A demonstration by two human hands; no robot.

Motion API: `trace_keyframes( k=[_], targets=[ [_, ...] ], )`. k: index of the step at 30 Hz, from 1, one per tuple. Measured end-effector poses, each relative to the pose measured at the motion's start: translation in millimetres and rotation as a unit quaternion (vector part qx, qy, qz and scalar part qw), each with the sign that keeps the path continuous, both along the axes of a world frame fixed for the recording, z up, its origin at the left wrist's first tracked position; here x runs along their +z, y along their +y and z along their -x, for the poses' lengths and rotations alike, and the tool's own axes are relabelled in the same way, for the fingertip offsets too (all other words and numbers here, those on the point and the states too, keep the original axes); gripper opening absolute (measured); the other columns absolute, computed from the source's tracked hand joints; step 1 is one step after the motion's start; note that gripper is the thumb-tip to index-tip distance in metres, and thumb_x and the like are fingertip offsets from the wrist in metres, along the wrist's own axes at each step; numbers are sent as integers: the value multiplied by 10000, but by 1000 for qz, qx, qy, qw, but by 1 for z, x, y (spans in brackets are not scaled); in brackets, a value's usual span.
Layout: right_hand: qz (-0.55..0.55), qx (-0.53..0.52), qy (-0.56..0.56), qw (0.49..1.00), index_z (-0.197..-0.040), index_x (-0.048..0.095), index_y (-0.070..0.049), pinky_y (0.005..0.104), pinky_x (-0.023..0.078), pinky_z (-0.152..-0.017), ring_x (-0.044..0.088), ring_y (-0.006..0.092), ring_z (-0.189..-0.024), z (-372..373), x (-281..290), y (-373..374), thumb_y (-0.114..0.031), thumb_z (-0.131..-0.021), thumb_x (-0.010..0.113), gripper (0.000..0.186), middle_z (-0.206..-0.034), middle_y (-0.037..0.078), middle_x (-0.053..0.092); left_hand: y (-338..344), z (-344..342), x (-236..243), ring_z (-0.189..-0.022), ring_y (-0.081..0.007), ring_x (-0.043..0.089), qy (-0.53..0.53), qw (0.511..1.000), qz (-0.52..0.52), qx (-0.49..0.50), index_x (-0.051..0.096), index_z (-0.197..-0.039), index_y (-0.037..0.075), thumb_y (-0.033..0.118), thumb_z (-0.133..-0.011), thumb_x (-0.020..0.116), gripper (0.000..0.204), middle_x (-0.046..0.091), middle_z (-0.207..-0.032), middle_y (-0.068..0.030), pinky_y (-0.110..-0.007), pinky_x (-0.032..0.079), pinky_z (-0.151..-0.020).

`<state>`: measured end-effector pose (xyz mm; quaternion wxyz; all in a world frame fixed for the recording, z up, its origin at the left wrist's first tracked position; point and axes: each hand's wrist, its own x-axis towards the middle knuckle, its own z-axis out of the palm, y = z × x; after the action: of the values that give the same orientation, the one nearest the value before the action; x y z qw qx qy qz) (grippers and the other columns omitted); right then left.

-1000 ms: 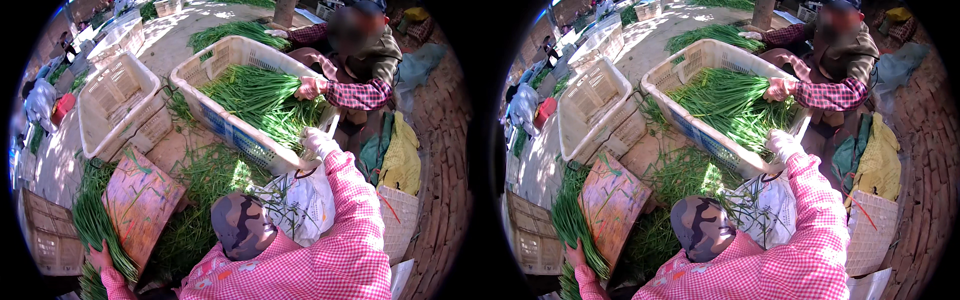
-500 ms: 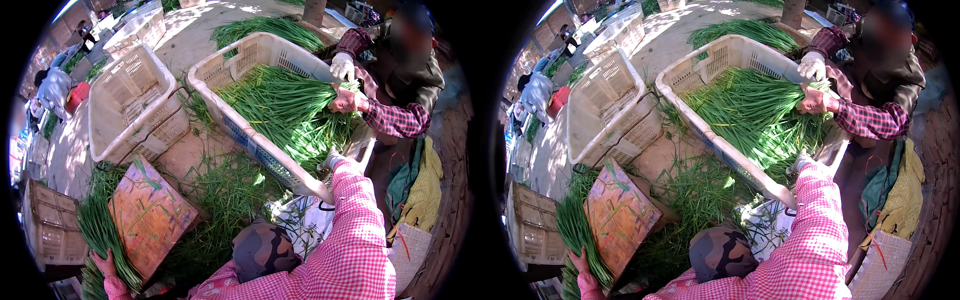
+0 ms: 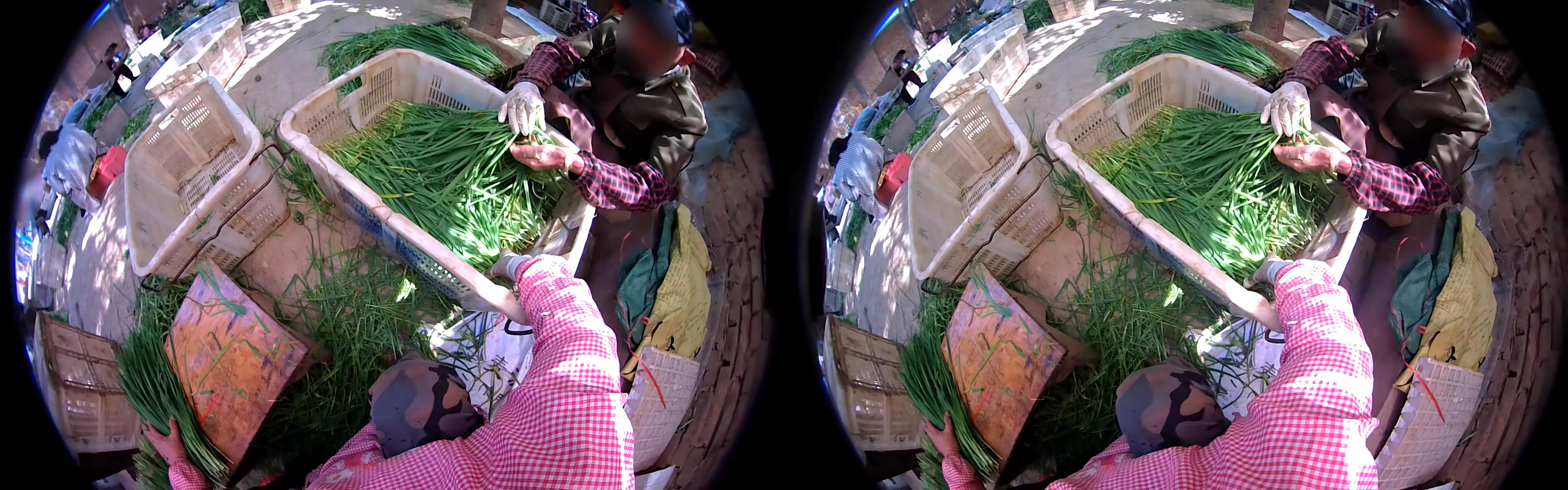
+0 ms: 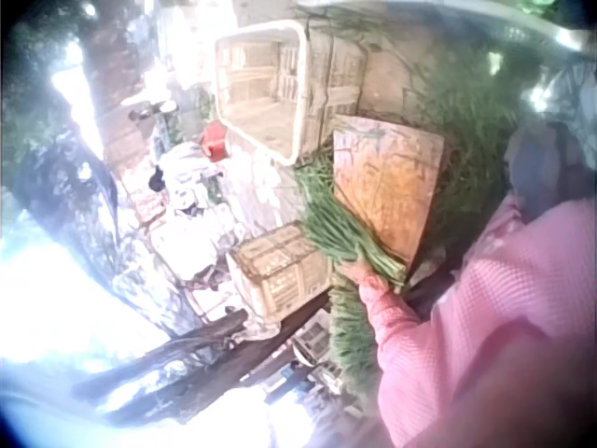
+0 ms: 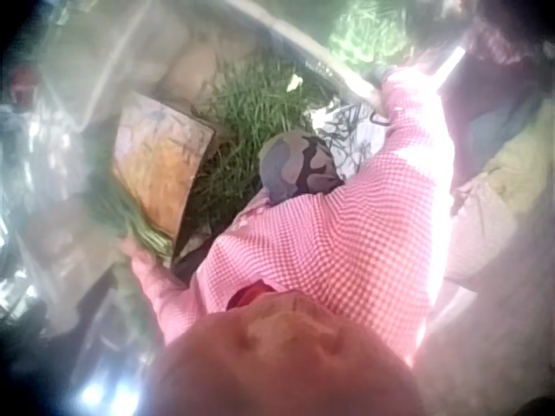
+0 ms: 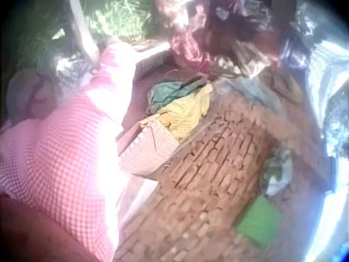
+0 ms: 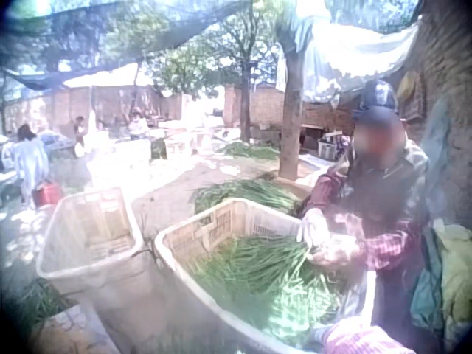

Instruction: The person trims the roots and removes outer leaves from bunches of green leeks by hand, placing the cleaned bunches on a low wooden bench.

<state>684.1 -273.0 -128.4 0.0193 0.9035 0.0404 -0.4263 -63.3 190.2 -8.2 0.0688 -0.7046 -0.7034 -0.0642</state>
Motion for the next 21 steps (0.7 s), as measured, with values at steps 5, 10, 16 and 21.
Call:
trace_keyframes(
  k=[5, 10, 16, 21],
  targets=[
    [-116, 68, -63, 989, -996, 619, 33, 347, 469, -759, 598, 267, -868, 3, 60, 6, -420, -571, 760, 637, -973, 159, 630, 3, 19, -3, -1136, -397, 400, 12, 1000, 27, -1, 339, -1314, 11, 502, -756, 599, 788, 392, -1240, -287, -424, 343, -941],
    [-75, 44, 34, 996, -978, 639, 7, 355, 448, -769, 594, 214, -857, 31, 208, 28, -389, -633, 739, 535, -958, 93, 641, -1, -7, 10, -1025, -392, 490, 42, 999, 20, -23, 363, -1304, 44, 541, -738, 589, 787, 508, -1118, -254, -440, 398, -863],
    [65, 276, 25, 959, -1095, 593, -38, 336, 435, -819, 599, 208, -875, 63, 269, -29, -405, -668, 705, 574, -990, 94, 642, 7, 20, 1, -1057, -385, 474, 48, 997, 52, -16, 315, -1334, 64, 589, -739, 545, 826, 474, -1183, -234, -452, 381, -887],
    [265, 306, -214, 889, -1260, 401, -2, 380, 394, -919, 450, 286, -1163, 128, 301, -11, -556, -632, 675, 880, -1278, 151, 458, 8, 12, 27, -1147, -378, 423, 0, 990, 142, -14, 260, -1366, 81, 650, -722, 508, 895, 416, -1272, -226, -427, 341, -949]
  ],
)
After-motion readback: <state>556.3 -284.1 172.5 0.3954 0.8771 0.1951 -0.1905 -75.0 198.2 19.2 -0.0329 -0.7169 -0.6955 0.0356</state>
